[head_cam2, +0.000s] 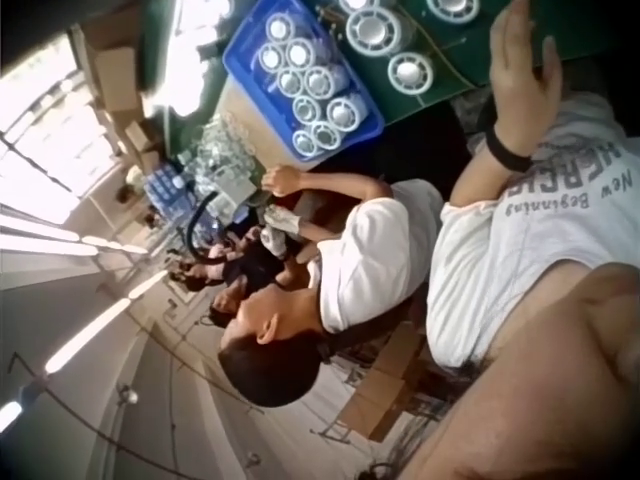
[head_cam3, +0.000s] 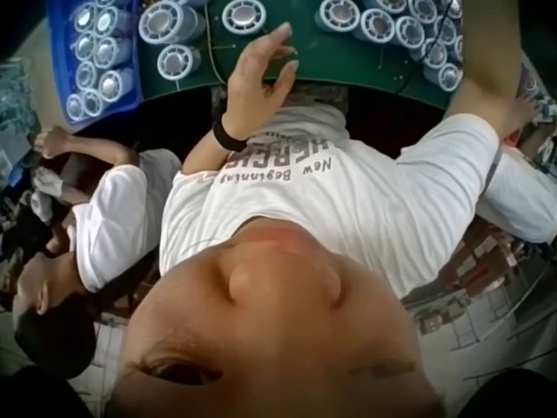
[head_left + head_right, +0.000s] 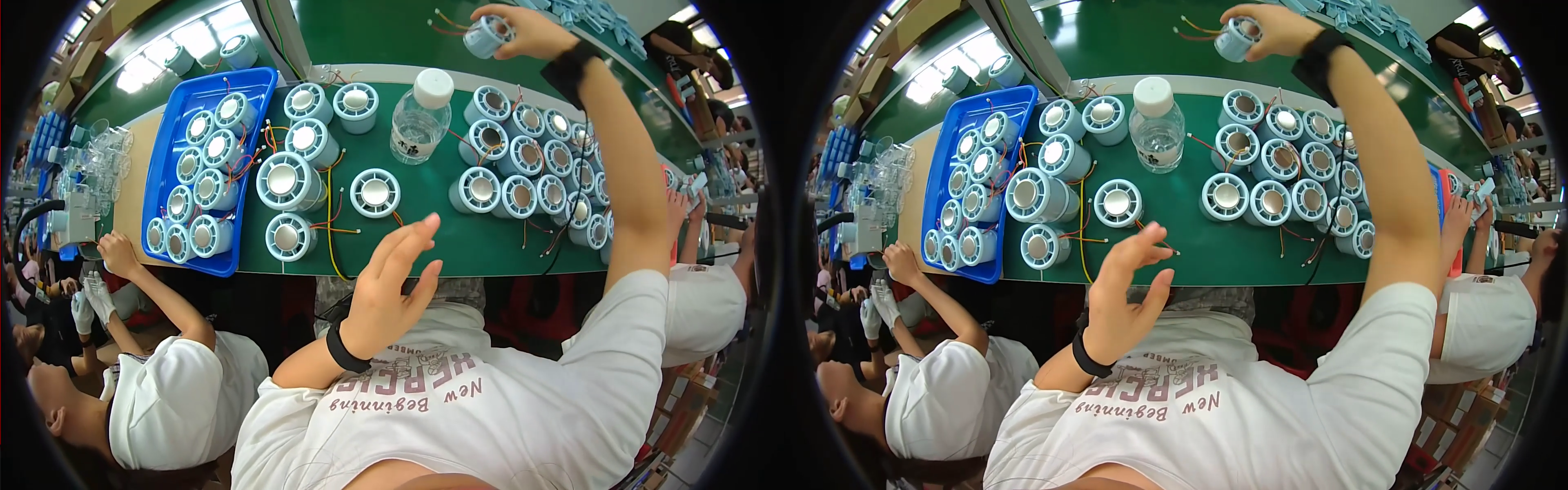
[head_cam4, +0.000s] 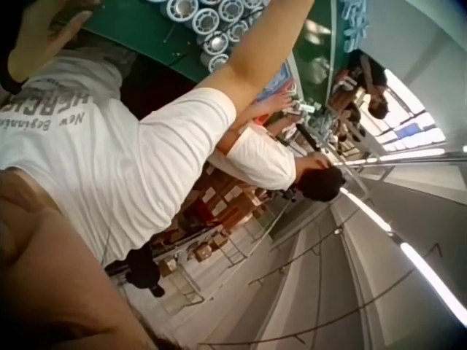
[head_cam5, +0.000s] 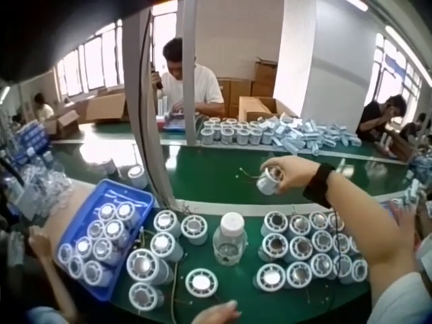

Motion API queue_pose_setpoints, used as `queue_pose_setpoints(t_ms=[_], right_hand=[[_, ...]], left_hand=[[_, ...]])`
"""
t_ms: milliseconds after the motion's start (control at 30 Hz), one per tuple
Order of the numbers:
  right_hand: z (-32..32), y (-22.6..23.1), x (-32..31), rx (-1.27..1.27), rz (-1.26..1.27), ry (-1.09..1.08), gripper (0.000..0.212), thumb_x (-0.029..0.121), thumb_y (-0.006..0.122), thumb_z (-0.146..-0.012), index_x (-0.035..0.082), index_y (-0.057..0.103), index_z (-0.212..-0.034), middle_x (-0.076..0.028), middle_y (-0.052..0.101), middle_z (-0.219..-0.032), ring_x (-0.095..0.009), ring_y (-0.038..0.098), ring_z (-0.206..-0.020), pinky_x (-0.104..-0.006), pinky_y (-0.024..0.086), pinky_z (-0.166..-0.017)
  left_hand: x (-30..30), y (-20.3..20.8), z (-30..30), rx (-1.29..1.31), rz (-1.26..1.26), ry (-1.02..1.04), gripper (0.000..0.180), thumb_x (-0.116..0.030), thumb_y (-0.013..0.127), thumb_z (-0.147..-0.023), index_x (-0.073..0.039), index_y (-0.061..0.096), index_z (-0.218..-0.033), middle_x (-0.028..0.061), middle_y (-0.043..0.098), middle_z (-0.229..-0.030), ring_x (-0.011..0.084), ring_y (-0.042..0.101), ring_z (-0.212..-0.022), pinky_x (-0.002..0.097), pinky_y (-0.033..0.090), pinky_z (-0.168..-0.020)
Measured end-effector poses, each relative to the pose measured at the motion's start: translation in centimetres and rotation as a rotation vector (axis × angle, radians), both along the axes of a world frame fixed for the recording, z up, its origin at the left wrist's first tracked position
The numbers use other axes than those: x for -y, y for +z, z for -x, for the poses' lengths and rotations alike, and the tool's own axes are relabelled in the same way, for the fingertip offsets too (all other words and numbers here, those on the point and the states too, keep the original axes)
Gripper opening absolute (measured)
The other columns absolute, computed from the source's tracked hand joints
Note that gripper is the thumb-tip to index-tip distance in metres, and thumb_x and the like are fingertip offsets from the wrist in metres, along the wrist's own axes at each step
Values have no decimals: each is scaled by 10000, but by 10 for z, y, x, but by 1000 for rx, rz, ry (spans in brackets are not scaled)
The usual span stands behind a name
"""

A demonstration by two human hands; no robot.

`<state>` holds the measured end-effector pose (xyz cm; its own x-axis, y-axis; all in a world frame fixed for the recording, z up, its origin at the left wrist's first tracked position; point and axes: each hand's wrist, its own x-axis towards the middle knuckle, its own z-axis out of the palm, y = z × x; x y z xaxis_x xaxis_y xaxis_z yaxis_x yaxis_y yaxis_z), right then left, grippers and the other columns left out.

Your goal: The person picks up a motor, wipes its exterior with a cloth, and places it on the table. They repeat this process for several more motors, cleaning each one before setting it down.

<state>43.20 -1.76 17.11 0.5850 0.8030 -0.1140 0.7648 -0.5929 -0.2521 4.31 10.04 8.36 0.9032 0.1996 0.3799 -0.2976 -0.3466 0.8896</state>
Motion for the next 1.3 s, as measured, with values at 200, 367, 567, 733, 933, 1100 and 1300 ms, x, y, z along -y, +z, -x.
queue_pose_setpoints(t_ms=[200,367,567,733,933,1100,1300], right_hand=[[141,52,37,-314,-448,93,787,119,851,-632,94,514,-1343,-72,625,-1199,-180,595,-1100,-312,509,-871],[215,48,64,-702,-389,108,736,192,848,-692,37,517,-1330,-76,612,-1218,-124,596,-1027,-232,488,-701],[234,24,88,-980,-375,-56,782,363,802,-760,27,474,-1385,-92,609,-1238,-24,537,-654,-154,359,-498],[245,9,107,-1046,-509,-251,848,482,741,-797,16,423,-1429,-114,586,-1284,8,369,-498,-141,270,-452],[262,-4,99,-641,-573,47,837,293,834,-730,24,440,-1417,-129,557,-1321,7,415,-532,-150,305,-462],[262,-20,94,-380,-566,285,852,160,882,-635,30,484,-1377,-106,573,-1306,-30,500,-612,-172,379,-517],[287,-10,96,-531,-366,-68,777,186,867,-644,35,519,-1323,-122,626,-1209,-152,630,-813,-248,487,-653]], left_hand=[[1,7,-14,279,-119,18,615,108,697,-771,-19,492,-1336,246,467,-1375,327,582,-1172,376,532,-899],[1,4,-29,524,-356,83,689,97,731,-707,-14,507,-1348,266,446,-1405,359,557,-1198,381,495,-949],[6,9,-11,348,-121,-111,784,82,751,-735,41,370,-1419,252,426,-1423,336,481,-1291,391,470,-992],[5,23,-1,-141,703,-419,778,-5,752,-777,68,336,-1430,202,476,-1381,281,498,-1263,371,479,-986],[1,13,2,-345,999,-593,648,-118,664,-897,72,341,-1426,181,551,-1278,239,564,-1183,362,520,-952],[-4,9,-2,-542,1116,-751,573,-225,596,-957,82,387,-1394,182,581,-1229,265,623,-1099,344,524,-921],[-1,-2,0,-731,726,-562,520,-242,563,-975,80,422,-1359,191,616,-1158,226,676,-942,308,548,-776]])
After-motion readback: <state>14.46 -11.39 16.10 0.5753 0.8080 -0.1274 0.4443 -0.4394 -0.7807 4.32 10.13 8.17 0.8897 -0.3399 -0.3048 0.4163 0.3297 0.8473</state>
